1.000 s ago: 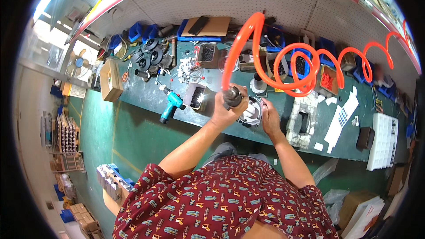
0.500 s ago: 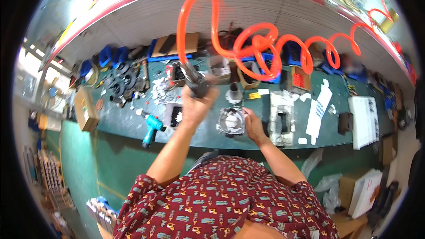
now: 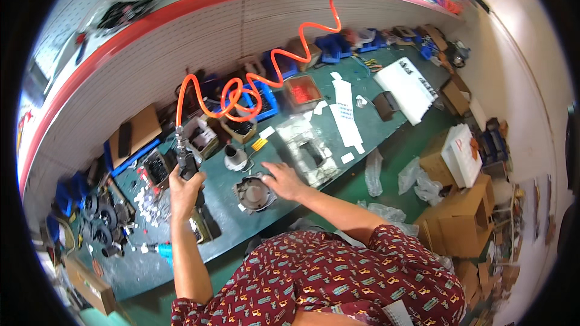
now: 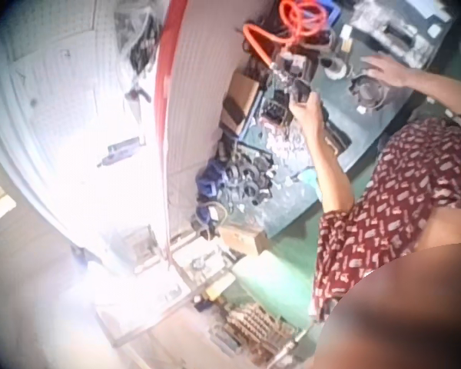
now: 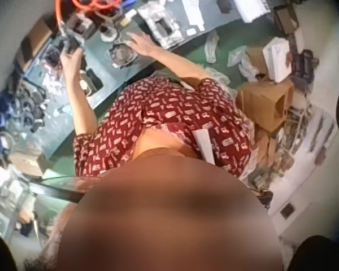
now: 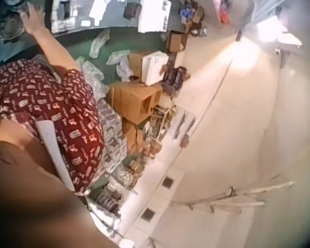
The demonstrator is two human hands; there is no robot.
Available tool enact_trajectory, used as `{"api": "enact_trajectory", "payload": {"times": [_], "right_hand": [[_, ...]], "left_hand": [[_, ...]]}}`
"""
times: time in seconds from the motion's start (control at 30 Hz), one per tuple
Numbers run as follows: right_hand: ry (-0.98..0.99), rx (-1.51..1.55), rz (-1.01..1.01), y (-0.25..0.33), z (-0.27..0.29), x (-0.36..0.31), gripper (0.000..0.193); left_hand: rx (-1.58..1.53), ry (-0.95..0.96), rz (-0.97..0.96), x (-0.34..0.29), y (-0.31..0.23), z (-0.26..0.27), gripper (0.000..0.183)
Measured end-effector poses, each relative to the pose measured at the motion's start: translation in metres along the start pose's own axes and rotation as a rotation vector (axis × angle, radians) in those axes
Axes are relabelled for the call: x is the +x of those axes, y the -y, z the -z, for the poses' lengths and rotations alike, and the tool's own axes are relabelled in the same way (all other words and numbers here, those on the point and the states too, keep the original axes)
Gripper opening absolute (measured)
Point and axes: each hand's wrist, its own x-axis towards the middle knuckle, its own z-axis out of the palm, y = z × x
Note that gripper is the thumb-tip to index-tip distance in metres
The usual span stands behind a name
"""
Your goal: The person assembles a cylindrical electronic component on a workbench. They use a cordless drill to fasten parts, a pneumatic tool to clean the assembly, and a wrench to tighten fittings. The person handles wires and small parts throughout the process.
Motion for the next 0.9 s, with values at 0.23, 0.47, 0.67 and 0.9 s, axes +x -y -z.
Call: {"api": "enact_trajectory", "payload": {"times": [0.23,0.47,0.67,0.9], "right_hand": [[-0.017,0.682,0.142,0.083,0.045,0.011,0.059],[0.029,1.402,0.085,0.075,0.086,0.031,0.051],[-0.135,1.351,-0.022,-0.038,0.160,0.029,0.035],[-0.454,0.551,-0.188,-0.223,0.226,0.008,0.045]], "left_hand": [[-0.077,0.239,-0.125,-0.021,-0.084,-0.071,0.053],[-0.172,0.324,-0.198,0.001,-0.096,-0.189,0.033],[0.129,0.382,-0.285,0.009,-0.102,-0.318,0.037],[0.444,0.461,-0.353,0.008,-0.064,-0.373,0.050]]}}
